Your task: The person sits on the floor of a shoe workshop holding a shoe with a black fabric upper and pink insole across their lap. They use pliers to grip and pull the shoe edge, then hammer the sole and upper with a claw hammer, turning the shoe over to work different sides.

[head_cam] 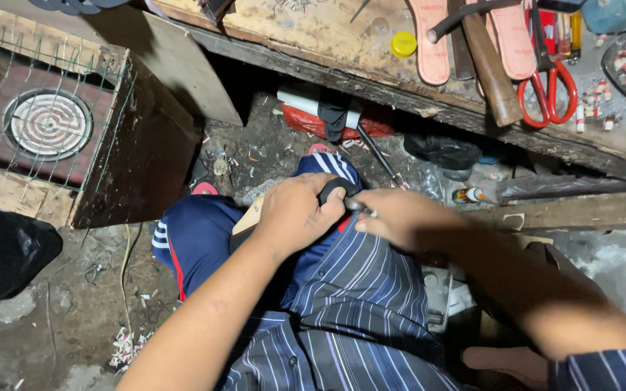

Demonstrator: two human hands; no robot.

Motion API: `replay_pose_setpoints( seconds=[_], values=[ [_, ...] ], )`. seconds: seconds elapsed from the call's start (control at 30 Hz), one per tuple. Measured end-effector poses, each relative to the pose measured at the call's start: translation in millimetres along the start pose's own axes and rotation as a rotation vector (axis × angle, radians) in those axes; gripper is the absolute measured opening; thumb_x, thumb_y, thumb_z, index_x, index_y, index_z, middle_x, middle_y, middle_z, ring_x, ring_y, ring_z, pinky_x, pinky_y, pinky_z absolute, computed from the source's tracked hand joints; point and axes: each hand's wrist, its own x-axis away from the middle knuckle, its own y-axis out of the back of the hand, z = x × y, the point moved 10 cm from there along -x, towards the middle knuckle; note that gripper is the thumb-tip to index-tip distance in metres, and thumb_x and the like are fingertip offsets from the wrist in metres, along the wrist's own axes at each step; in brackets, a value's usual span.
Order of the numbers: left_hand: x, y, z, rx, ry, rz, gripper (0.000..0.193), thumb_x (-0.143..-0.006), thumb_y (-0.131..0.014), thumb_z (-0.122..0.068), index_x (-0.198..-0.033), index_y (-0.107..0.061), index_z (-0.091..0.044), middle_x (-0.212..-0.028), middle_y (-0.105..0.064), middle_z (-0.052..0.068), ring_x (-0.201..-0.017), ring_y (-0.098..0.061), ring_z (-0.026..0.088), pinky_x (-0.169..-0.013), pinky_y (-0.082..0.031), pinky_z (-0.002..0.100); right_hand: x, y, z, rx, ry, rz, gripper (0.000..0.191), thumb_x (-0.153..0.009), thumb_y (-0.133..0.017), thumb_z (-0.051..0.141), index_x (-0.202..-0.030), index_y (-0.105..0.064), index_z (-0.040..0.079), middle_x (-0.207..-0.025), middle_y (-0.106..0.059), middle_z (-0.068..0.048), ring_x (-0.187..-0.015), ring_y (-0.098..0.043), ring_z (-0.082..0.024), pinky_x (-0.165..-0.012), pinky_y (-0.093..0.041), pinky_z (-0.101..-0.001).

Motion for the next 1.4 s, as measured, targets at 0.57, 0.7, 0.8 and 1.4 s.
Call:
replay_pose_setpoints(
  seconds=[0.57,0.7,0.8,1.4],
  values=[
    [2.1,-3.5,4.7,0.089,0.057,0.04,0.033,-0.091,-0.06,-0.033,-0.106,-0.076,-0.01,-0.099,-0.076,0.015,-0.094,-0.071,0.036,-0.081,-0.055,0.046,21.0,3.2,36.7,0.514,-0.022,-0.363,0.007,-0.095,-0.056,0.011,-0.094,-0.062,0.006,-0.077,-0.066,-0.014,-0.071,-0.07,-0.032,-0.064,-0.057,-0.0426],
    [-0.3,1.0,-0.1,0.033,0.034,-0.005,0.033,-0.089,-0.062,-0.033,-0.105,-0.076,-0.008,-0.101,-0.076,0.016,-0.092,-0.071,0.038,-0.082,-0.056,0.046,5.3,1.3,13.1,0.29,-0.08,-0.165,0.024,-0.093,-0.064,0.026,-0.103,-0.064,0.004,-0.086,-0.07,-0.016,-0.078,-0.07,-0.037,-0.067,-0.054,-0.0476],
    [1.6,5.2,-6.1,0.012,-0.018,-0.019,0.033,-0.089,-0.062,-0.032,-0.107,-0.075,-0.007,-0.101,-0.075,0.017,-0.092,-0.071,0.039,-0.082,-0.056,0.047,-0.1,4.8,0.2,-0.08,-0.032,0.032,0.033,-0.088,-0.069,0.032,-0.111,-0.067,0.008,-0.091,-0.074,-0.013,-0.087,-0.07,-0.032,-0.076,-0.053,-0.0461],
    [7.5,5.1,-3.3,0.107,-0.019,0.035,0.033,-0.09,-0.058,-0.03,-0.11,-0.075,-0.009,-0.101,-0.075,0.016,-0.092,-0.072,0.036,-0.083,-0.056,0.045,-8.5,-63.3,-5.9,-0.766,-0.243,0.371,0.037,-0.089,-0.074,0.024,-0.065,-0.061,-0.001,-0.053,-0.063,-0.007,-0.043,-0.063,-0.016,-0.042,-0.051,-0.0318]
  ],
)
